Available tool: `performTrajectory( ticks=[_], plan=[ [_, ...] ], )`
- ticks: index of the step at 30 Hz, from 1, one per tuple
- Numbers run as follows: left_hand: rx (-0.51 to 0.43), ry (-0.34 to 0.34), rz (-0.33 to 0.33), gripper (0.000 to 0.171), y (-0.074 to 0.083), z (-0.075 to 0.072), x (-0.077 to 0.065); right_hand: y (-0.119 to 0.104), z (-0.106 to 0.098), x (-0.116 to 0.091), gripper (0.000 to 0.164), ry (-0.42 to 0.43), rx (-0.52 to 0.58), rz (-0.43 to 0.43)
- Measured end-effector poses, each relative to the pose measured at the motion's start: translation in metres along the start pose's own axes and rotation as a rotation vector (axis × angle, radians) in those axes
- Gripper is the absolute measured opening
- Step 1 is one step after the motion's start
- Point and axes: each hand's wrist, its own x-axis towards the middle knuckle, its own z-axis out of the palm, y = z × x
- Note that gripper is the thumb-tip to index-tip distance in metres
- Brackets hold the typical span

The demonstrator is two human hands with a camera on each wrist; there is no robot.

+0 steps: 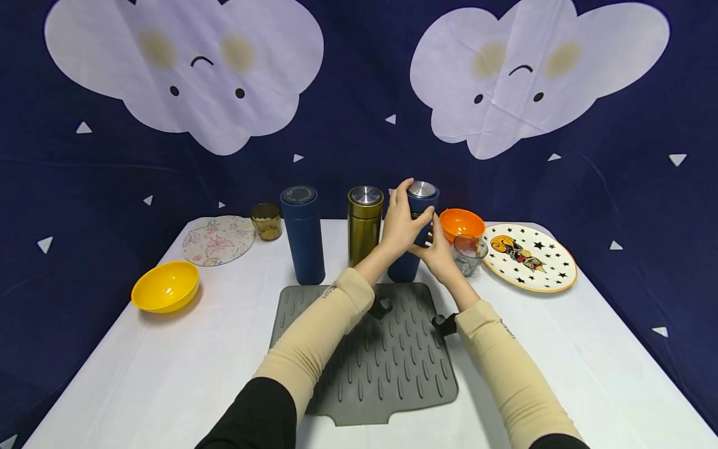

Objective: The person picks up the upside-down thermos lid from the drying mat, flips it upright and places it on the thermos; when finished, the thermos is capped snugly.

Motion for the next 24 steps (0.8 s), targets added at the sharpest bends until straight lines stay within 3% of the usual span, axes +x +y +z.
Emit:
performTrajectory(
  ticks=[6,13,24],
  plan=[
    [-0.035,0.001,-0.02,0.066,-0.001,0.0,0.001,-0.001,-0.003,0.001,0.09,-0.031,-0.021,-0.006],
    [0.013,-0.014,-0.028,0.066,0.002,-0.001,0.001,0.001,-0.007,0.005,0.09,-0.048,0.012,-0.009],
    [0.034,0.041,-0.011,0.07,0.001,0.0,-0.001,0.033,-0.006,0.016,0.089,-0.031,-0.016,-0.045]
  ],
)
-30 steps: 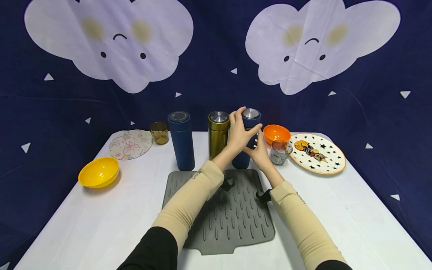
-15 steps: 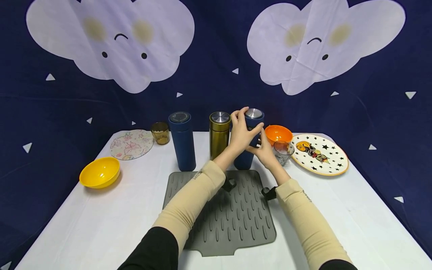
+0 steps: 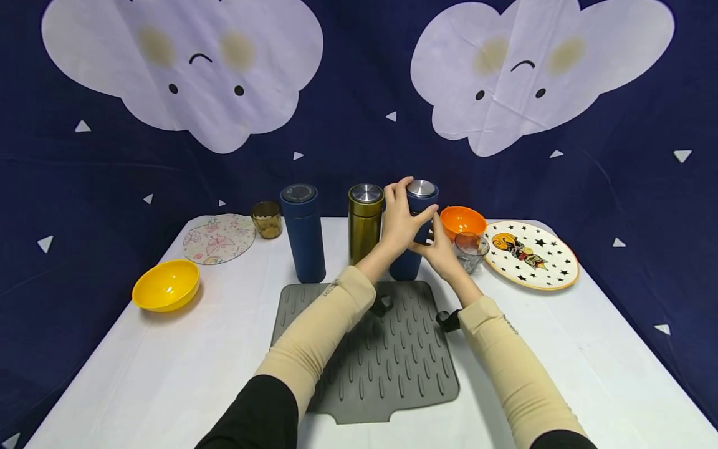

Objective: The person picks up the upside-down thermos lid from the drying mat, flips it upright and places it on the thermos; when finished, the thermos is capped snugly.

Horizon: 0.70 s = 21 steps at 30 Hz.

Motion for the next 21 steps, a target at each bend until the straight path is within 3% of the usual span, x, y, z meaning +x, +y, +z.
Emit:
performTrajectory(
  ticks=[8,16,21],
  plan=[
    [-0.036,-0.01,-0.001,0.07,0.0008,-0.0005,-0.0008,0.0006,-0.0003,-0.0003,0.091,-0.003,0.005,-0.004],
    [0.011,-0.041,0.014,0.065,0.0025,-0.0019,-0.0006,0.0034,-0.0004,-0.0033,0.089,0.004,0.02,-0.067],
    [0.029,-0.037,-0.005,0.072,0.0035,-0.0015,0.0001,-0.0009,-0.0003,-0.0028,0.088,-0.004,0.025,-0.022]
  ],
)
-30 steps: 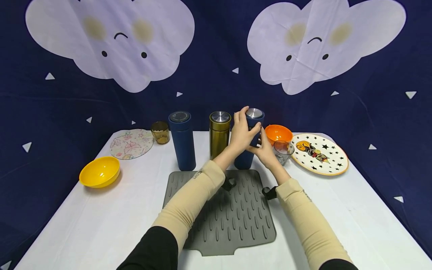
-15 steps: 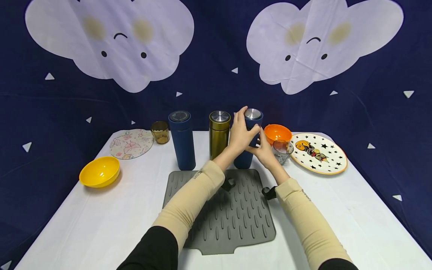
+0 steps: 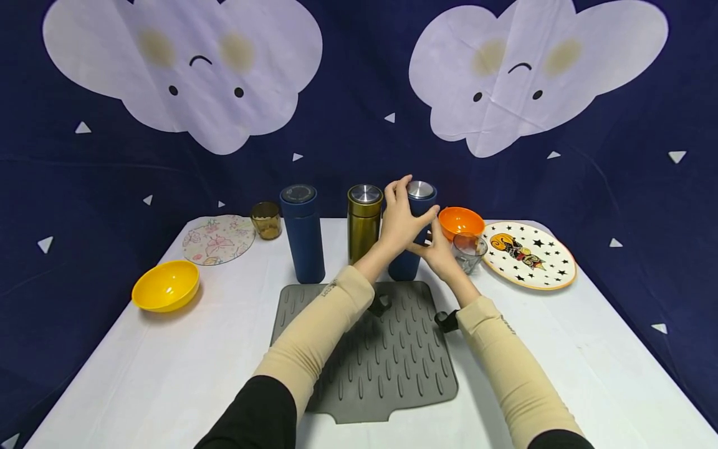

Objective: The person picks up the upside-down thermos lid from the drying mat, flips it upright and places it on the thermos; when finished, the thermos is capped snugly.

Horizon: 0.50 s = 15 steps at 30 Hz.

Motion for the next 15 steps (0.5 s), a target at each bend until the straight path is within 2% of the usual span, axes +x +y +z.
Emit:
performTrajectory(
  ticks=[5,8,15],
  plan=[
    [0.031,-0.011,0.013,0.069,0.001,-0.001,0.0,-0.019,0.001,-0.006,0.089,-0.014,0.017,0.054],
    [0.017,-0.018,0.02,0.068,0.001,-0.002,0.001,-0.029,0.002,-0.009,0.087,-0.017,-0.006,0.061],
    [0.033,-0.007,0.002,0.072,0.0,-0.001,0.0,-0.031,0.003,-0.01,0.086,-0.022,-0.005,0.072]
  ],
)
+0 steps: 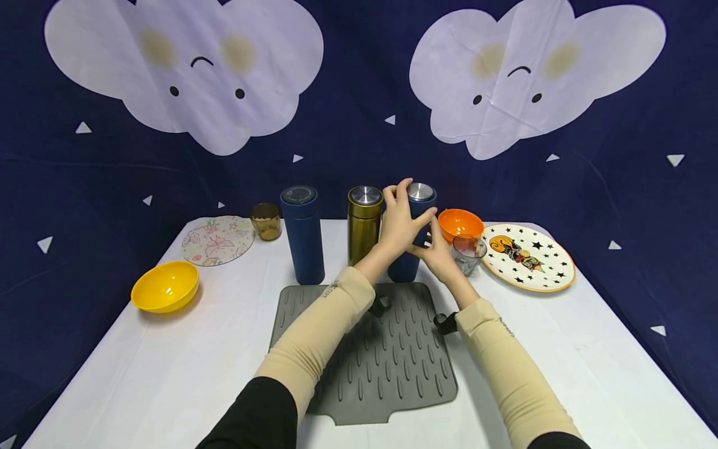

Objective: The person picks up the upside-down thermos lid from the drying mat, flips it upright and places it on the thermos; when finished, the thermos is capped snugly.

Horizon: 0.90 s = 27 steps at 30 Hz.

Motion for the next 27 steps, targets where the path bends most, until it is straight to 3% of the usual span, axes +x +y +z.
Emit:
performTrajectory(
  ticks=[6,13,19,27],
  plan=[
    [-0.039,-0.007,0.014,0.069,0.001,-0.001,0.001,0.002,-0.001,0.0,0.088,-0.009,0.003,0.001],
    [0.004,0.0,-0.004,0.07,0.001,0.001,0.001,0.002,0.0,-0.001,0.086,-0.004,0.013,-0.012],
    [-0.025,-0.016,0.016,0.07,0.002,-0.001,0.001,0.005,-0.001,0.001,0.085,-0.005,-0.002,-0.027],
    [0.035,-0.005,-0.009,0.07,0.001,0.001,0.002,0.032,-0.003,0.013,0.091,0.01,-0.004,-0.038]
  ],
)
